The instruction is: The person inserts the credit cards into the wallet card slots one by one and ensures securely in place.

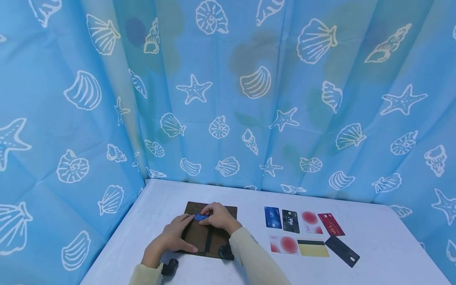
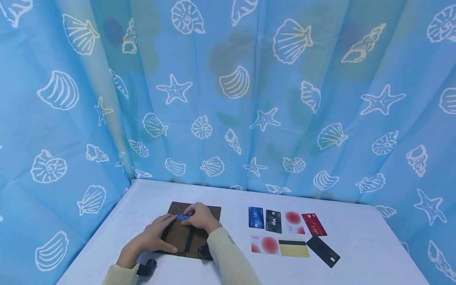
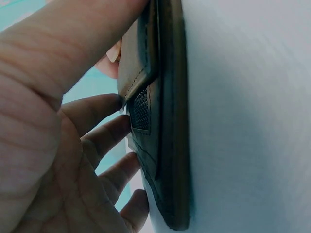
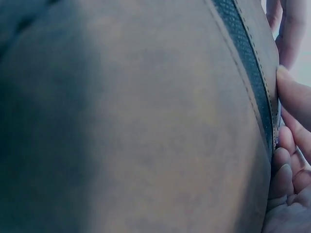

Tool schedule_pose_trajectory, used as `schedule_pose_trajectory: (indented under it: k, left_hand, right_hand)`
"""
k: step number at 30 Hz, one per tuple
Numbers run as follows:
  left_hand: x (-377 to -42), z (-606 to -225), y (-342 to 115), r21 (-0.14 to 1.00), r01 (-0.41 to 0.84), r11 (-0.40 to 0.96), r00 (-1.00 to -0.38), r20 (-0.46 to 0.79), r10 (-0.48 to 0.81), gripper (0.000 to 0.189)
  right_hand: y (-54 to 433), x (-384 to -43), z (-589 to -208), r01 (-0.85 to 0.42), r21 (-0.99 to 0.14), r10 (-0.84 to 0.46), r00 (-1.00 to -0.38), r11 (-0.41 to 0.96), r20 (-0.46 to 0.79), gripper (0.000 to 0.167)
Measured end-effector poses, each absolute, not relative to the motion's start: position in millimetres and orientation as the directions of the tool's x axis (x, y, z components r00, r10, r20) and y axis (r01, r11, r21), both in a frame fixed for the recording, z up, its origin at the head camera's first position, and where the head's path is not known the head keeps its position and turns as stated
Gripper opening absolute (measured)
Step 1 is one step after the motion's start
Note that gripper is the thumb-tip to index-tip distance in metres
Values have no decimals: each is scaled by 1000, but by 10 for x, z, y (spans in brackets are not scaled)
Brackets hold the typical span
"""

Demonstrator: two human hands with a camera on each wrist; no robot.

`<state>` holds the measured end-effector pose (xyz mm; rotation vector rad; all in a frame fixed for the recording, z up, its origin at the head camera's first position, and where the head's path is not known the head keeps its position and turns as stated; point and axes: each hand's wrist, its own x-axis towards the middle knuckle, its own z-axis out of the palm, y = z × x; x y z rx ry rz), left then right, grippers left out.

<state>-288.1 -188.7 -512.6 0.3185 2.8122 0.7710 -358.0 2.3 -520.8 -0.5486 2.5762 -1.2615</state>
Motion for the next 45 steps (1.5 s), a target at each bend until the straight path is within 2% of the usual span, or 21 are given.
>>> schedule_pose_trajectory:
  k: [8,14,21,25,29,45]
  left_hand:
    - [-2899,-5119,-1909,511,160,845,-956,-134,262,108]
    - [-2879,-5120,-1903,520,176,836,-952,-126,279,108]
    - [-2868,-5166,-1898,530,159,833,-953,-136,269,108]
    - [-2875,-5189,-1899,525,156,837,-954,-138,264,108]
    - [-2906,-5157,-1892,524,158,837,-957,-129,262,108]
    - [-2890,-5163,-1899,526,147,837,-959,-132,251,109]
  right_hand:
    - [19,-3609,-5194,-235,-797,-437,-898,557,-41,21]
    - [82,-3641,-5212,-213,-838,-457,-888,503,-49,23]
    - [193,-3614,-5140,-290,-836,-434,-898,466,69,25]
    - [305,-3617,-5058,-310,-829,-431,-898,465,95,33]
    - [450,-3639,-4990,-277,-839,-431,-900,469,56,39]
    - [1102,-3597,-4955,-220,-804,-405,-914,552,-28,41]
